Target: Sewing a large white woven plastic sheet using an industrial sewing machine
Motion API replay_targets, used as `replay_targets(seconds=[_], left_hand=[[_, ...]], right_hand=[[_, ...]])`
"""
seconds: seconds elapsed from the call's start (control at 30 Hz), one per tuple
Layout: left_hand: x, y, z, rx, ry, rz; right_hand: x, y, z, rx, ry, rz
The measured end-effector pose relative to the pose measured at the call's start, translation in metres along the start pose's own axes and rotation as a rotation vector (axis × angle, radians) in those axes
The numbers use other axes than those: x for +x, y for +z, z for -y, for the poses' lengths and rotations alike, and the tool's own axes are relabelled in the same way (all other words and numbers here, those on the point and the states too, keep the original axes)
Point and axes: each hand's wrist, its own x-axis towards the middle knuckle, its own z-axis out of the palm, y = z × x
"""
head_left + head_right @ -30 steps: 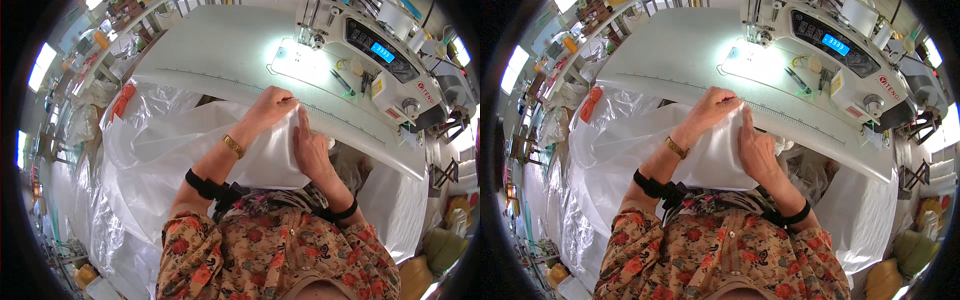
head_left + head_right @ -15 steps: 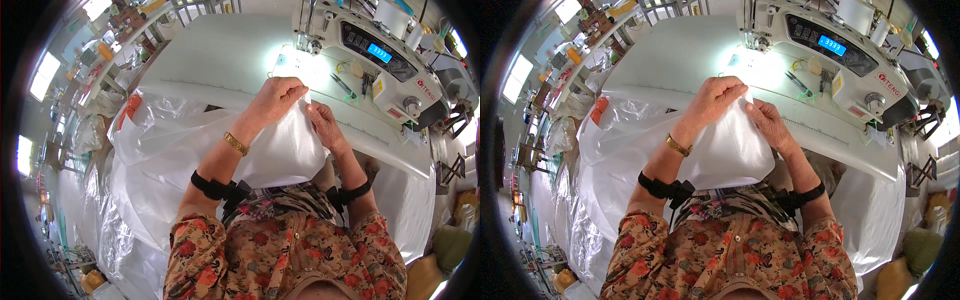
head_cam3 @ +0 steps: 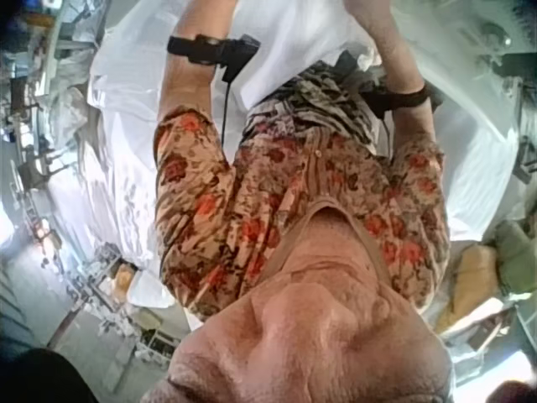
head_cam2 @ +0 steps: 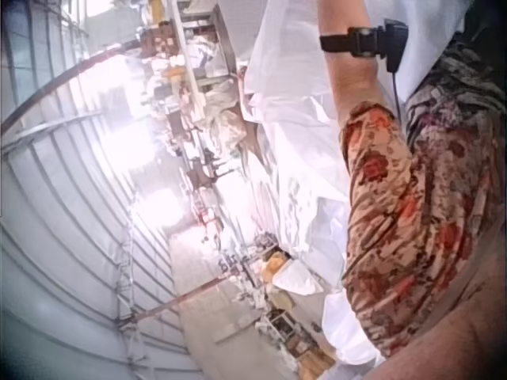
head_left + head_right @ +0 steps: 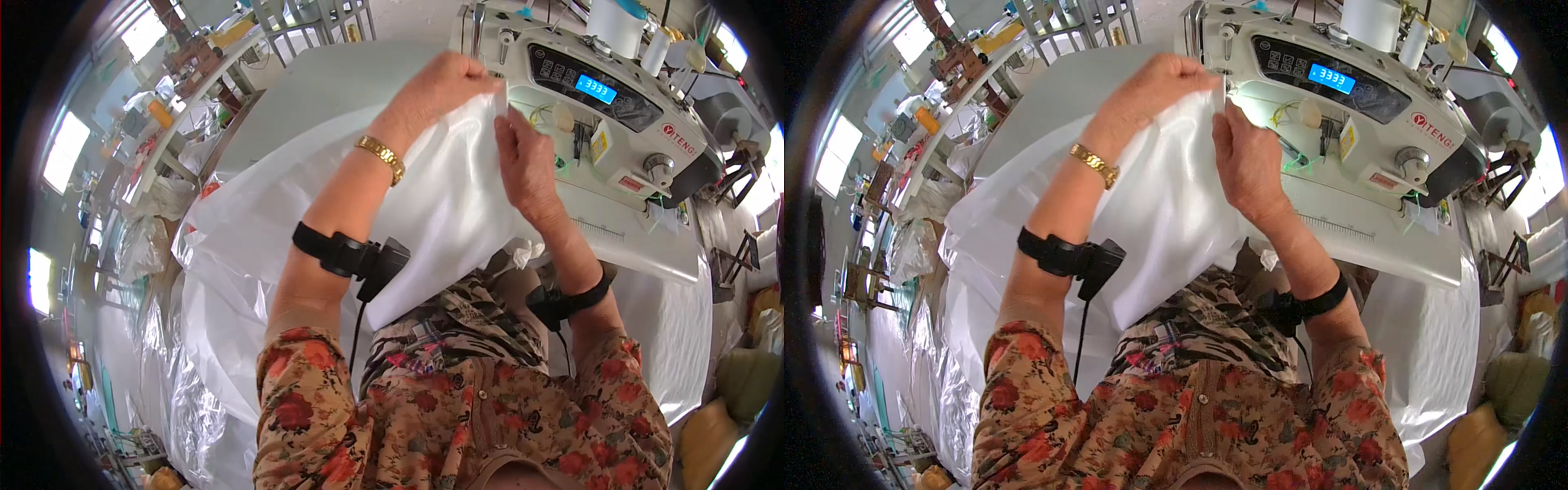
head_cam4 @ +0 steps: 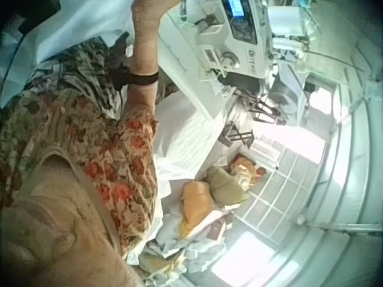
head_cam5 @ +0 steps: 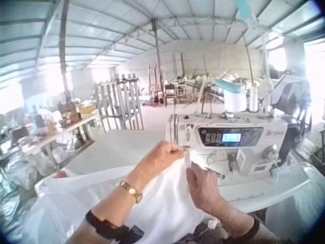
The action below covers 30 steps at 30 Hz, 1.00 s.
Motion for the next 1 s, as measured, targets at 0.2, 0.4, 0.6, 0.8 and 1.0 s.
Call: replay_targets(seconds=[0.2,0.4,0.6,0.8,1.0], left_hand=[[-0.008,0.031,0.054,-0.288,-0.414,0.068],[0.001,0.036,0.071,-0.133,-0.546,0.117],[0.003,0.042,0.079,-0.090,-0.595,0.043],[0.008,0.044,0.094,0.153,-0.343,0.226],[0.006,0.050,0.109,0.395,-0.398,0.198]], right_hand=[[-0.019,0.036,-0.035,-0.397,0.016,0.207],[-0.011,0.049,-0.045,-0.583,-0.059,0.358],[-0.005,0.053,-0.046,-0.617,-0.036,0.499],[-0.005,0.058,-0.050,-0.631,-0.011,0.493],[0.019,0.045,-0.088,-0.105,0.068,0.523]])
